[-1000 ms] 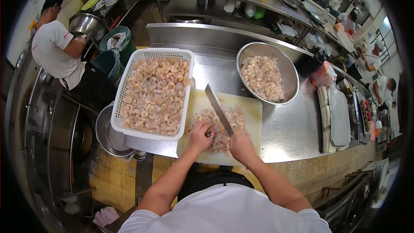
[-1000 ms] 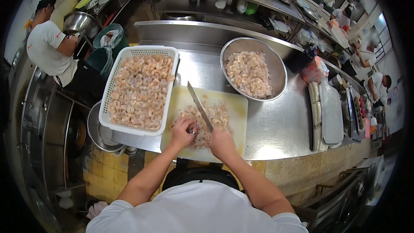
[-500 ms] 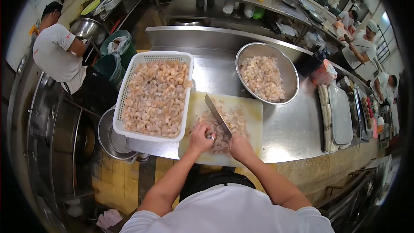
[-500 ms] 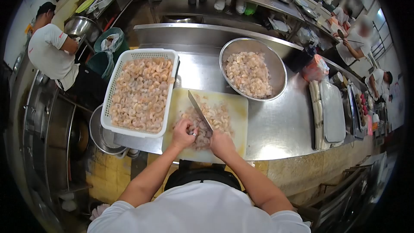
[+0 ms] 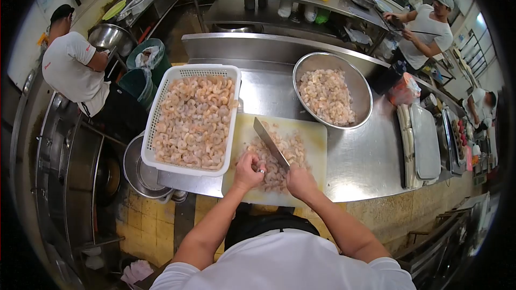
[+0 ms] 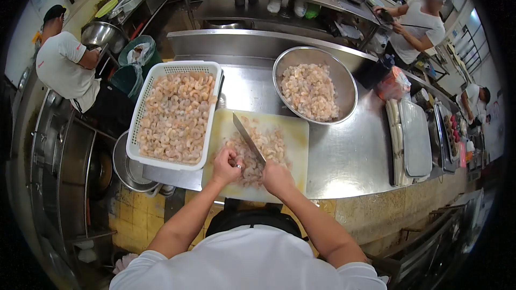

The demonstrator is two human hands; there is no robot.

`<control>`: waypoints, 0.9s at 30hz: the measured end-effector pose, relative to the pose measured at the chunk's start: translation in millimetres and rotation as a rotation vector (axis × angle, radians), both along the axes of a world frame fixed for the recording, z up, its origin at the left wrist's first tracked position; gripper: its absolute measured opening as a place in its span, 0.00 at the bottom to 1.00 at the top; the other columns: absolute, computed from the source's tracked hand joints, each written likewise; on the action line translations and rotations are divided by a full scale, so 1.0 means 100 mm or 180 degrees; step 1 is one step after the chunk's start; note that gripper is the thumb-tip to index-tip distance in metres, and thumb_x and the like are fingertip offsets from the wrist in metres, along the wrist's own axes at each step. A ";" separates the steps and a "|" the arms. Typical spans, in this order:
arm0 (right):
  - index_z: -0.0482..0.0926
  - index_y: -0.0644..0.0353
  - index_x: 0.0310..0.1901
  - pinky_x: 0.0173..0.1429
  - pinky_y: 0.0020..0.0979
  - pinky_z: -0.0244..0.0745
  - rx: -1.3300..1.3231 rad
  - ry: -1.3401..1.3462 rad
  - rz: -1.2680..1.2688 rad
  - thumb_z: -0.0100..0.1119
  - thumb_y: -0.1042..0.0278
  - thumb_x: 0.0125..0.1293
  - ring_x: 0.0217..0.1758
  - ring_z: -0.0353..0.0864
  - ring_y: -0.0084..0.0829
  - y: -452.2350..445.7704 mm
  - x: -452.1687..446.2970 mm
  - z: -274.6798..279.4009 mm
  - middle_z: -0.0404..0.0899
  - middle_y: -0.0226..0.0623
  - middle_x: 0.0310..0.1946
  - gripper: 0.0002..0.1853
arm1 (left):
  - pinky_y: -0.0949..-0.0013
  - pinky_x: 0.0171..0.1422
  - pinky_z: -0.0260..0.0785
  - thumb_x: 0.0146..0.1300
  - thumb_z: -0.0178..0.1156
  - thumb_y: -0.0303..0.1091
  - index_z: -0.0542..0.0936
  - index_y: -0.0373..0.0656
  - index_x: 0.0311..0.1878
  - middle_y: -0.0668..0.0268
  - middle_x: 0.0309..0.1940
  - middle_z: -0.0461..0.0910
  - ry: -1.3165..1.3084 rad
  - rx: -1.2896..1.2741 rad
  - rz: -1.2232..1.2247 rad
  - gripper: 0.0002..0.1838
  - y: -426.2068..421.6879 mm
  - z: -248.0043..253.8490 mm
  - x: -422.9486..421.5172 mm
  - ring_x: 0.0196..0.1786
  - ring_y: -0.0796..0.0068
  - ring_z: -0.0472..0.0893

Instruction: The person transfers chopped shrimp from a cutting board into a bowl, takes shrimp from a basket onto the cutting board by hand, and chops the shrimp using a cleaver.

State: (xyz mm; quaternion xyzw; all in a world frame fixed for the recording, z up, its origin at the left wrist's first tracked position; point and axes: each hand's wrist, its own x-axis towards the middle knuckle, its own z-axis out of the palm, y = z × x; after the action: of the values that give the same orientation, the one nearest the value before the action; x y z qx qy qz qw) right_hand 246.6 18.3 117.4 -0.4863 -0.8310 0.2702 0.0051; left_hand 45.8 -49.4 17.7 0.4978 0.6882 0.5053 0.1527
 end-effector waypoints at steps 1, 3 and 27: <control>0.78 0.69 0.44 0.50 0.65 0.80 0.0025 0.0044 -0.0026 0.55 0.64 0.76 0.41 0.86 0.70 0.03 -0.01 0.07 0.84 0.69 0.35 0.13 | 0.53 0.50 0.75 0.52 0.72 0.28 0.75 0.42 0.40 0.57 0.38 0.78 0.0013 0.0066 -0.0018 0.16 0.02 0.01 -0.02 0.43 0.49 0.79; 0.77 0.69 0.45 0.51 0.64 0.80 0.0007 0.0095 -0.0107 0.54 0.64 0.77 0.41 0.85 0.70 0.00 0.07 0.22 0.85 0.68 0.36 0.13 | 0.52 0.50 0.75 0.52 0.72 0.28 0.76 0.42 0.40 0.57 0.39 0.79 0.0004 0.0131 -0.0083 0.15 -0.03 0.03 0.01 0.43 0.48 0.80; 0.76 0.69 0.44 0.50 0.65 0.80 0.0319 0.0100 -0.0464 0.53 0.64 0.77 0.41 0.86 0.69 0.18 0.46 0.39 0.85 0.67 0.34 0.13 | 0.52 0.53 0.77 0.53 0.70 0.27 0.83 0.44 0.36 0.57 0.40 0.81 0.1268 0.0066 -0.1004 0.07 0.03 -0.02 0.68 0.47 0.51 0.82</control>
State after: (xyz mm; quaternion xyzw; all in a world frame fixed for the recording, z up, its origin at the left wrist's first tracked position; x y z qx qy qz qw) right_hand 292.6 36.1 156.1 -0.5403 -0.8057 0.2347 0.0621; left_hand 113.7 -46.5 15.5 0.6902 0.6133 0.3742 0.0859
